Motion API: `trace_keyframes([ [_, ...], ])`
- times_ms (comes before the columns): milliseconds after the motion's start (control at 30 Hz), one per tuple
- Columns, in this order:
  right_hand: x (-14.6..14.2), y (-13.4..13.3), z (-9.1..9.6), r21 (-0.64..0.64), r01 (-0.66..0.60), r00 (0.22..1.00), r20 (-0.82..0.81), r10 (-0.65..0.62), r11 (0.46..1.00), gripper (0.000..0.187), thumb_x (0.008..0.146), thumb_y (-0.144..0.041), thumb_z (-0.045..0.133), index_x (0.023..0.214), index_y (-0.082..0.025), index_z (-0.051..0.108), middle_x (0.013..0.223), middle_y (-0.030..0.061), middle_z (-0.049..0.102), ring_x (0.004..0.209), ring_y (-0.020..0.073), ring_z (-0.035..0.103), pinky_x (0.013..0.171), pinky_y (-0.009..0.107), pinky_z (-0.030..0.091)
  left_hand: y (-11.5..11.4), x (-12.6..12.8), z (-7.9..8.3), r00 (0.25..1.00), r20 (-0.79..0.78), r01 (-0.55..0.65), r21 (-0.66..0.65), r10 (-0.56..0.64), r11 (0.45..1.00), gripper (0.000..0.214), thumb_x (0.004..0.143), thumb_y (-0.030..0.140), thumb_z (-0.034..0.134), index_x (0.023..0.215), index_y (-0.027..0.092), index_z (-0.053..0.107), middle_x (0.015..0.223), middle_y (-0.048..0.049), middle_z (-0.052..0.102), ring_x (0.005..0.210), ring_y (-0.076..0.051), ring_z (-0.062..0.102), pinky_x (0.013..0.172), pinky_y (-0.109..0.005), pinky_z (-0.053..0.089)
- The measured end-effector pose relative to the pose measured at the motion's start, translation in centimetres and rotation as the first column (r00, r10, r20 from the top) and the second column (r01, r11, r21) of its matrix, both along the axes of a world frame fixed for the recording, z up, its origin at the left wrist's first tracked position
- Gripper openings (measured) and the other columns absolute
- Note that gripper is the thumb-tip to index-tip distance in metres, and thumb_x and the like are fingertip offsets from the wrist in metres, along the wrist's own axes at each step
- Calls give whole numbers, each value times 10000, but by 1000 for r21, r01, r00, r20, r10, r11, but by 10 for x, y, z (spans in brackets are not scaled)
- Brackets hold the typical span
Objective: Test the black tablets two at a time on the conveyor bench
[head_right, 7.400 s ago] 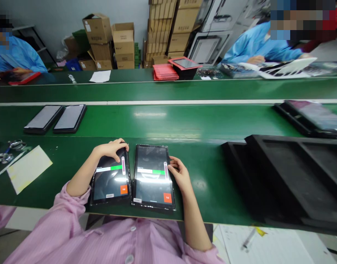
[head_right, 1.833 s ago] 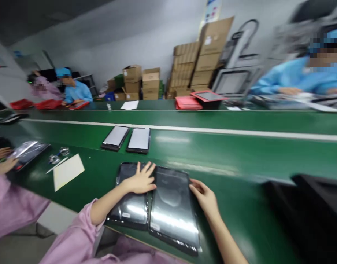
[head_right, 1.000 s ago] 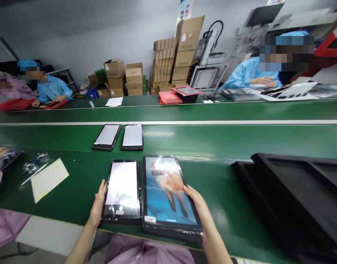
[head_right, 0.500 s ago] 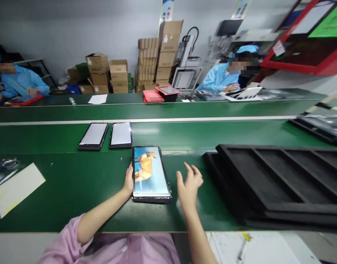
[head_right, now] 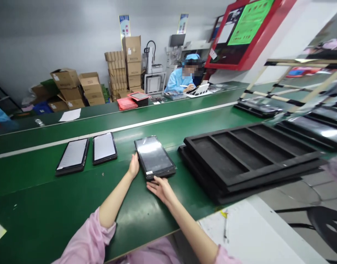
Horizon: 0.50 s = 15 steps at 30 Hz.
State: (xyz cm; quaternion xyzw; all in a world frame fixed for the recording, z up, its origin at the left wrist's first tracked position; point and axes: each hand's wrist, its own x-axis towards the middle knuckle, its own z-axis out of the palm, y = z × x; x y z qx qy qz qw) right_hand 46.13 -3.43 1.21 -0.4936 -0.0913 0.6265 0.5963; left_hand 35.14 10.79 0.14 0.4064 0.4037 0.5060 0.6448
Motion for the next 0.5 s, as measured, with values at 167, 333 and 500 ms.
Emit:
trace_keyframes([
  [167, -12, 80, 14, 10, 135, 990, -33, -134, 991, 281, 746, -201, 753, 887, -210, 510, 687, 7, 657, 593, 172, 661, 599, 326, 608, -13, -42, -2, 997, -31, -70, 114, 74, 991, 466, 974, 395, 504, 1380, 172, 554, 1626, -80, 321, 1546, -211, 125, 1253, -341, 73],
  [333, -9, 157, 25, 42, 132, 990, 49, -134, 990, 359, 771, -242, 749, 981, -211, 459, 734, -11, 638, 624, 160, 661, 593, 291, 595, -42, -87, -10, 933, -75, -322, 265, 353, 909, 413, 931, 319, 564, 1332, 222, 577, 1580, -74, 395, 1523, -198, 218, 1256, -342, 82],
  [500, -39, 164, 15, 61, 132, 988, 70, -136, 989, 339, 845, -292, 629, 1082, -255, 389, 746, -68, 569, 552, 108, 580, 600, 247, 574, -17, -162, 5, 596, 91, -795, -68, 798, 602, 517, 968, 289, 417, 1474, 194, 378, 1649, -66, 235, 1539, -164, 135, 1236, -303, 131],
])
